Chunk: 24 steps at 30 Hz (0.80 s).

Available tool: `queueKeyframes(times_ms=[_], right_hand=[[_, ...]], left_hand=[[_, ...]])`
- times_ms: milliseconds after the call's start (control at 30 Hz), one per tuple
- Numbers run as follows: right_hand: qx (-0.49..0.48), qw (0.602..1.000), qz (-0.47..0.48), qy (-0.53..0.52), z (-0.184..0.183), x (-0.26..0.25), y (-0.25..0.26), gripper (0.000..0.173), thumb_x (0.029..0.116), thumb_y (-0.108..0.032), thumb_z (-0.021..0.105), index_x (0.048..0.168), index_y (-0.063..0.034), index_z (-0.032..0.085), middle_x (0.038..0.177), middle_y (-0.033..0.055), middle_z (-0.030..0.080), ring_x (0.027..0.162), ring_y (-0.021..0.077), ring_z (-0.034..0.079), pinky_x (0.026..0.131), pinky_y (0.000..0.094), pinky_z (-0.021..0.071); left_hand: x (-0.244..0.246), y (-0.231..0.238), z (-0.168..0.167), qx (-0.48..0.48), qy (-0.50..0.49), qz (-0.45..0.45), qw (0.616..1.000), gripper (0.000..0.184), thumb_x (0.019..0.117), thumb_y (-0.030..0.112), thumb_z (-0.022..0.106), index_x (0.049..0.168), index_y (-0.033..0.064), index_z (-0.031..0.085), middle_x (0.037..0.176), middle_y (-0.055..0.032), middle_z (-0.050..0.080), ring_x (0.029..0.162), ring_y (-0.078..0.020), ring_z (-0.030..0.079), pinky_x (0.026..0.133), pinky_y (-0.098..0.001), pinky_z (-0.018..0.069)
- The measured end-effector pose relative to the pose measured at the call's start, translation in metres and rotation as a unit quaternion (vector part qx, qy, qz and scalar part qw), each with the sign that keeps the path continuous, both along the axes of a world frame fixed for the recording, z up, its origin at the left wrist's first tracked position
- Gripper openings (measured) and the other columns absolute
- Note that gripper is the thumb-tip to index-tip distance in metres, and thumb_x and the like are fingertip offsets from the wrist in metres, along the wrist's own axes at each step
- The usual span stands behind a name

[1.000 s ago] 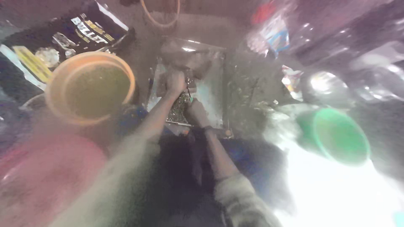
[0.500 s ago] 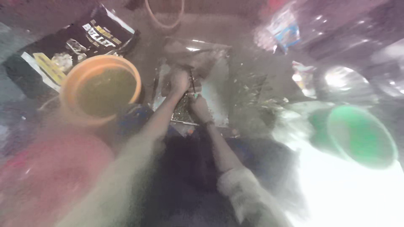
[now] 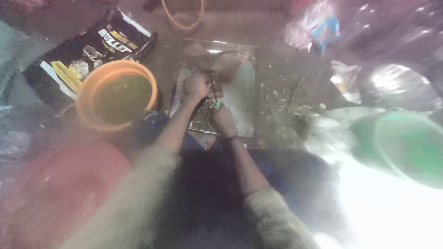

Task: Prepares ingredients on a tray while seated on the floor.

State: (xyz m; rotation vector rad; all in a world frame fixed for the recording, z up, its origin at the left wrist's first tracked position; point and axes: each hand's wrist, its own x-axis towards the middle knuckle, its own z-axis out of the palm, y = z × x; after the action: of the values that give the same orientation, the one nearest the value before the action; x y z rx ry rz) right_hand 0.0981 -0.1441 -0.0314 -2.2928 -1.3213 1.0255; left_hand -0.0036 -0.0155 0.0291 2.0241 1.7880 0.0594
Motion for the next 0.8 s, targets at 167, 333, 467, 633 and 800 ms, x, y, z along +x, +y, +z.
queueKeyframes(times_ms=[167, 333, 467, 633, 800], right_hand=[[0.001, 1.0, 0.008, 0.002, -0.005, 0.003, -0.002, 0.052, 0.1097, -0.05, 0.04, 0.134, -0.0064, 0.056, 0.106, 0.0242, 0.07, 0.095, 0.0433, 0.071, 0.078, 0.0637, 0.0571], [-0.005, 0.999, 0.029, -0.023, -0.007, 0.005, 0.0, 0.051, 0.1095, -0.049, 0.042, 0.135, -0.0063, 0.054, 0.107, 0.0244, 0.069, 0.095, 0.0445, 0.07, 0.077, 0.0642, 0.0572], [-0.002, 0.995, 0.092, -0.044, -0.02, 0.006, -0.002, 0.047, 0.1048, -0.038, 0.056, 0.139, -0.005, 0.055, 0.117, 0.0224, 0.07, 0.104, 0.0393, 0.071, 0.087, 0.0598, 0.0579], [0.042, 0.978, 0.109, -0.171, 0.0, -0.006, 0.004, 0.039, 0.1062, -0.028, 0.049, 0.129, -0.0055, 0.07, 0.124, 0.0144, 0.073, 0.115, 0.0283, 0.071, 0.099, 0.0461, 0.0565], [-0.071, 0.986, 0.122, -0.086, 0.051, -0.013, 0.067, 0.04, 0.1105, -0.023, 0.043, 0.143, -0.0066, 0.059, 0.142, 0.0124, 0.064, 0.128, 0.029, 0.064, 0.106, 0.0511, 0.0518]], left_hand=[[0.006, 0.003, -0.009, 0.025, 0.058, -0.026, 0.998, 0.029, 0.0962, 0.025, 0.066, 0.12, 0.0114, 0.074, 0.125, -0.0171, 0.07, 0.118, -0.0376, 0.067, 0.097, -0.0612, 0.0534], [0.01, 0.004, -0.012, 0.034, 0.062, -0.018, 0.997, 0.028, 0.0949, 0.027, 0.066, 0.114, 0.0087, 0.075, 0.12, -0.0187, 0.072, 0.114, -0.0388, 0.068, 0.094, -0.0621, 0.054], [0.008, -0.003, -0.007, 0.029, 0.048, 0.002, 0.998, 0.037, 0.093, 0.024, 0.07, 0.121, -0.0006, 0.069, 0.13, -0.0246, 0.066, 0.122, -0.0435, 0.063, 0.098, -0.0669, 0.0507], [0.028, -0.013, 0.042, -0.056, 0.078, -0.026, 0.995, 0.04, 0.1001, 0.025, 0.067, 0.122, -0.0084, 0.066, 0.132, -0.0323, 0.063, 0.126, -0.0493, 0.06, 0.102, -0.0681, 0.0456], [0.007, -0.003, 0.001, 0.002, 0.06, -0.036, 0.998, 0.037, 0.1021, 0.03, 0.063, 0.116, -0.0034, 0.071, 0.124, -0.0281, 0.068, 0.12, -0.0452, 0.064, 0.102, -0.0659, 0.0467]])
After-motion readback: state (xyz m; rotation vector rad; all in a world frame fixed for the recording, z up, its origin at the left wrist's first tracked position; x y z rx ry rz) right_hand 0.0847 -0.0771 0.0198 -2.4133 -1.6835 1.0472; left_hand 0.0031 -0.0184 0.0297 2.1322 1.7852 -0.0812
